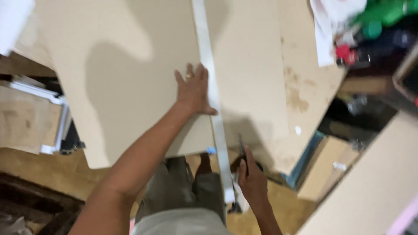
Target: Using a utility knife and a straight-edge guide to cut a large board on a workbench.
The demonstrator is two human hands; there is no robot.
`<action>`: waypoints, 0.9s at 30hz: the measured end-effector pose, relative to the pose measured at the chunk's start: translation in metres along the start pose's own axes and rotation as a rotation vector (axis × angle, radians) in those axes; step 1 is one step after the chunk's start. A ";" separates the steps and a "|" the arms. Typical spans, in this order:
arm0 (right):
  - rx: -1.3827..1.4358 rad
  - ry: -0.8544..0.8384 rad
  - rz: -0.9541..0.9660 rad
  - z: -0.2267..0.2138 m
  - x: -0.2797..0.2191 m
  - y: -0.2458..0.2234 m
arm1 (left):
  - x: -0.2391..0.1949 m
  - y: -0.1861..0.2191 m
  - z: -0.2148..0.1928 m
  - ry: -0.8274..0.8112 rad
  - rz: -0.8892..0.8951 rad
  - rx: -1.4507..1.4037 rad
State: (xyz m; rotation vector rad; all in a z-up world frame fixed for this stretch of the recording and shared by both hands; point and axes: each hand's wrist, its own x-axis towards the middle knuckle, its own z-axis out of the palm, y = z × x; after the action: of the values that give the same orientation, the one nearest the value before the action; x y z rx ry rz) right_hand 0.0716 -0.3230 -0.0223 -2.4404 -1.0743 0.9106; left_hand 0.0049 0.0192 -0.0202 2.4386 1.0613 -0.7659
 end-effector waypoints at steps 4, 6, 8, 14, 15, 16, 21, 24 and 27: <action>-0.032 -0.051 0.150 -0.005 0.055 -0.023 | 0.042 -0.028 -0.038 0.179 0.033 -0.151; -0.067 0.092 -0.048 0.002 0.095 -0.024 | 0.087 -0.054 -0.060 0.205 0.023 -0.188; -0.104 0.229 -0.237 -0.005 0.137 -0.045 | 0.120 -0.076 -0.086 0.221 0.015 -0.229; -0.153 0.549 -0.582 -0.014 0.280 -0.123 | 0.163 -0.110 -0.149 0.133 0.038 -0.245; -0.062 0.411 -0.498 -0.020 0.299 -0.142 | 0.167 -0.113 -0.153 0.127 0.038 -0.203; 0.026 0.272 -0.413 -0.028 0.318 -0.161 | 0.169 -0.115 -0.156 0.120 0.037 -0.165; 0.035 0.214 -0.366 -0.035 0.396 -0.218 | 0.166 -0.110 -0.163 0.104 0.009 -0.021; 0.004 0.153 -0.290 -0.036 0.438 -0.240 | 0.169 -0.109 -0.167 0.084 -0.006 -0.011; -0.024 0.144 -0.284 -0.031 0.469 -0.253 | 0.175 -0.109 -0.162 0.061 -0.026 -0.032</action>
State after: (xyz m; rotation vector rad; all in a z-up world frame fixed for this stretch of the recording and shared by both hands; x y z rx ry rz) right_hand 0.1964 0.1940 -0.0673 -2.2541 -1.3401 0.6248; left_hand 0.0758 0.2722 -0.0129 2.4399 1.1217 -0.6819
